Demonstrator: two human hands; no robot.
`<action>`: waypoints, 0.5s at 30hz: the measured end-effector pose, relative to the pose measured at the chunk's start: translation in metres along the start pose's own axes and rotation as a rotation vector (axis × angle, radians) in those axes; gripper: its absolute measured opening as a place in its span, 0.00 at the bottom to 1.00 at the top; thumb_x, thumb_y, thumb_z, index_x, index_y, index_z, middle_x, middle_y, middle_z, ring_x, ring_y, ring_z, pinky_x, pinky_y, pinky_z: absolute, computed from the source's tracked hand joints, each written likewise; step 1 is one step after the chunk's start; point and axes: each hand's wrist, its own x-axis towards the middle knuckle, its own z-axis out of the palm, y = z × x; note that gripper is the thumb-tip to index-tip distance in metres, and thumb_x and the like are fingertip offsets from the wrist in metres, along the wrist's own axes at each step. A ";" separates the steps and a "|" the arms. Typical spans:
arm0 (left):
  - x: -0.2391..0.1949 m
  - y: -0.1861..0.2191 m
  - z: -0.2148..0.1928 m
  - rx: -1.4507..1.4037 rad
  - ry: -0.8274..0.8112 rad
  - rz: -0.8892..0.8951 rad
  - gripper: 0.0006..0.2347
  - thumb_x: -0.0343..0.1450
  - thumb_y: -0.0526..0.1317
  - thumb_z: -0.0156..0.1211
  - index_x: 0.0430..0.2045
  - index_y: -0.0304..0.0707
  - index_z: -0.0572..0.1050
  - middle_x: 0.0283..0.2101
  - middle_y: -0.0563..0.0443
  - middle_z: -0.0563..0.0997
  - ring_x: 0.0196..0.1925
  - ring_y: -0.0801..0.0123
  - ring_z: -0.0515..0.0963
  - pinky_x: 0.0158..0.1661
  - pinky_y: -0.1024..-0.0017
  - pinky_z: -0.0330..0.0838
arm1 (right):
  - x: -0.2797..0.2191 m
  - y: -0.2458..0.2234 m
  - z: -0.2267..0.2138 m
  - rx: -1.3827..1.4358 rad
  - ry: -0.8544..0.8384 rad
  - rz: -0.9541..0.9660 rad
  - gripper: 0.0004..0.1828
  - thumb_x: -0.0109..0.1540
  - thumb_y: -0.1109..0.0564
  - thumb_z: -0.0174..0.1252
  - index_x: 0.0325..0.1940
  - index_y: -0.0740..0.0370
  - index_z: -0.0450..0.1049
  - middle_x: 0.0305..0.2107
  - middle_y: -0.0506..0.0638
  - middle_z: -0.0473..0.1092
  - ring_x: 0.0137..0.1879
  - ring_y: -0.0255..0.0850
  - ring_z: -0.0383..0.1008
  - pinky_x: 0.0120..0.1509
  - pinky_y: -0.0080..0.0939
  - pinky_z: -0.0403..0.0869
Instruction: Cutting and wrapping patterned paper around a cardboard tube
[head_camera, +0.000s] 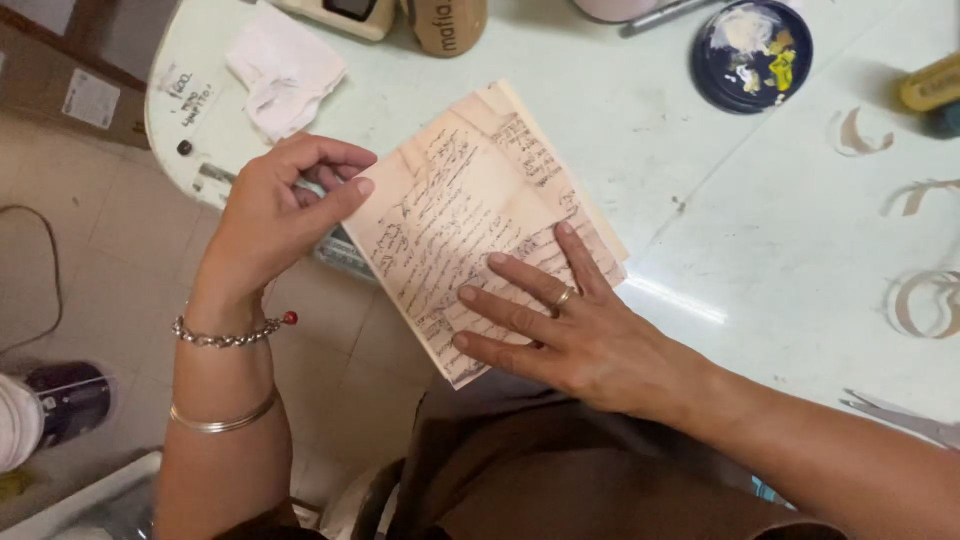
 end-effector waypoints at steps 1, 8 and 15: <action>0.000 0.005 0.003 0.076 0.037 -0.009 0.09 0.66 0.41 0.57 0.36 0.41 0.75 0.35 0.56 0.72 0.35 0.78 0.68 0.33 0.82 0.64 | 0.000 0.000 -0.001 0.009 0.007 -0.011 0.23 0.60 0.62 0.41 0.60 0.50 0.59 0.60 0.52 0.55 0.66 0.56 0.52 0.61 0.76 0.46; 0.009 0.029 0.046 0.630 0.096 0.715 0.18 0.64 0.19 0.47 0.44 0.36 0.73 0.54 0.36 0.71 0.55 0.48 0.68 0.55 0.54 0.62 | 0.003 0.000 -0.001 -0.010 0.069 -0.016 0.24 0.60 0.64 0.43 0.60 0.49 0.61 0.58 0.51 0.59 0.63 0.55 0.57 0.61 0.75 0.49; 0.007 0.037 0.068 0.607 -0.165 0.598 0.17 0.70 0.38 0.50 0.55 0.42 0.62 0.63 0.43 0.58 0.65 0.45 0.53 0.59 0.44 0.40 | 0.004 -0.006 -0.005 -0.023 0.137 -0.010 0.19 0.60 0.65 0.48 0.55 0.56 0.64 0.54 0.57 0.60 0.61 0.57 0.59 0.61 0.72 0.53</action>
